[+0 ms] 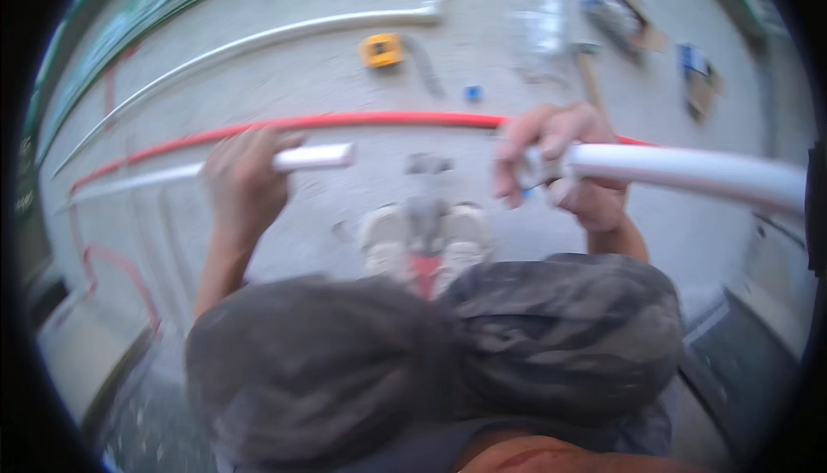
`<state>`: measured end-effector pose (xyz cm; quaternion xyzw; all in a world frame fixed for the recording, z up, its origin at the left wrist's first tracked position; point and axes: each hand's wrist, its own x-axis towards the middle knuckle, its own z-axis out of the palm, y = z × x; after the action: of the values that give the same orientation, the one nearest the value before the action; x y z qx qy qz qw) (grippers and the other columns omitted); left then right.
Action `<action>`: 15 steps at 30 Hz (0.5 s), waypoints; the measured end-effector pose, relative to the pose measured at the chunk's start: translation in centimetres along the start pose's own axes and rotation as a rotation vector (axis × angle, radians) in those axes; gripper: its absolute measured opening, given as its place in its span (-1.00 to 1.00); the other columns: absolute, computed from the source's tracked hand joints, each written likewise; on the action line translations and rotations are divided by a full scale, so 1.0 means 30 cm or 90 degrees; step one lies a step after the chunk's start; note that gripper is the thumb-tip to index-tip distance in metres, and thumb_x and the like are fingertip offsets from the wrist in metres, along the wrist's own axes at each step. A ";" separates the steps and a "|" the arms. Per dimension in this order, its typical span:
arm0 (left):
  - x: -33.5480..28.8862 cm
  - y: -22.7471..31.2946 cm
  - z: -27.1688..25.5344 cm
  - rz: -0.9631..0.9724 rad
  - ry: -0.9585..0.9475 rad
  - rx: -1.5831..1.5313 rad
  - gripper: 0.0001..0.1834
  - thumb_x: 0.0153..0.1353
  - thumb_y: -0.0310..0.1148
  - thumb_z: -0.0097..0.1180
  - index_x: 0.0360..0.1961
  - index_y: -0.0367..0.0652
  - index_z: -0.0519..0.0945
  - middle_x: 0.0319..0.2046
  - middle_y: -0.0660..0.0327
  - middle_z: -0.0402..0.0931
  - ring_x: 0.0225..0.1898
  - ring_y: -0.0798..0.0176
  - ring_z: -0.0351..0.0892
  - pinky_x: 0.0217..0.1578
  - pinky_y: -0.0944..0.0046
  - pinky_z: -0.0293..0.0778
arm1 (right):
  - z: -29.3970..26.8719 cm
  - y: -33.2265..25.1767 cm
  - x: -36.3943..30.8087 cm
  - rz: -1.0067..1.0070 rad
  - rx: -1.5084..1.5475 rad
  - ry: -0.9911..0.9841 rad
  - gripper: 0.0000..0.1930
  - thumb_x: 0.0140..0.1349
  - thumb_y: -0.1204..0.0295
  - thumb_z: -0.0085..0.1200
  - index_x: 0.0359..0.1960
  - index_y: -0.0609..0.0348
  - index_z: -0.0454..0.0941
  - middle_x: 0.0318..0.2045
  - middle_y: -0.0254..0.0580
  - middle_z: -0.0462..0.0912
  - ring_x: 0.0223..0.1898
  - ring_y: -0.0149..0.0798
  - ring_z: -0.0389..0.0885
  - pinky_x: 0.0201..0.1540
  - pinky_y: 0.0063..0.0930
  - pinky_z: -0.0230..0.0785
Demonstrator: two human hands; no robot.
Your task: The person assembles white PVC pipes and fittings on a concrete floor. They repeatedly pick up pipe segments and elbow joints, insert the pipes into the fittings, and tighten the connections by hand. The person handles multiple pipe pieces and fittings throughout the task.
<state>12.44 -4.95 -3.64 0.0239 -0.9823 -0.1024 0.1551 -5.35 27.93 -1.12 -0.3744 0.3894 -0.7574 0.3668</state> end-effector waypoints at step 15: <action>0.020 0.017 -0.009 0.019 -0.048 0.019 -0.55 0.19 -0.34 0.48 -0.60 -0.18 0.39 -0.64 0.07 0.40 -0.60 -0.03 0.41 -0.52 0.03 0.23 | 0.136 -0.189 0.024 -0.175 -0.284 -0.002 -0.57 0.33 0.26 0.43 0.06 0.19 0.50 -0.41 -0.03 0.70 -0.58 -0.25 0.64 -0.64 -0.37 0.42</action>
<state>11.95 -4.54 -3.09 0.0081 -0.9891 -0.0862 0.1193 -3.69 28.45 5.69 -0.4964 0.4920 -0.6949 0.1691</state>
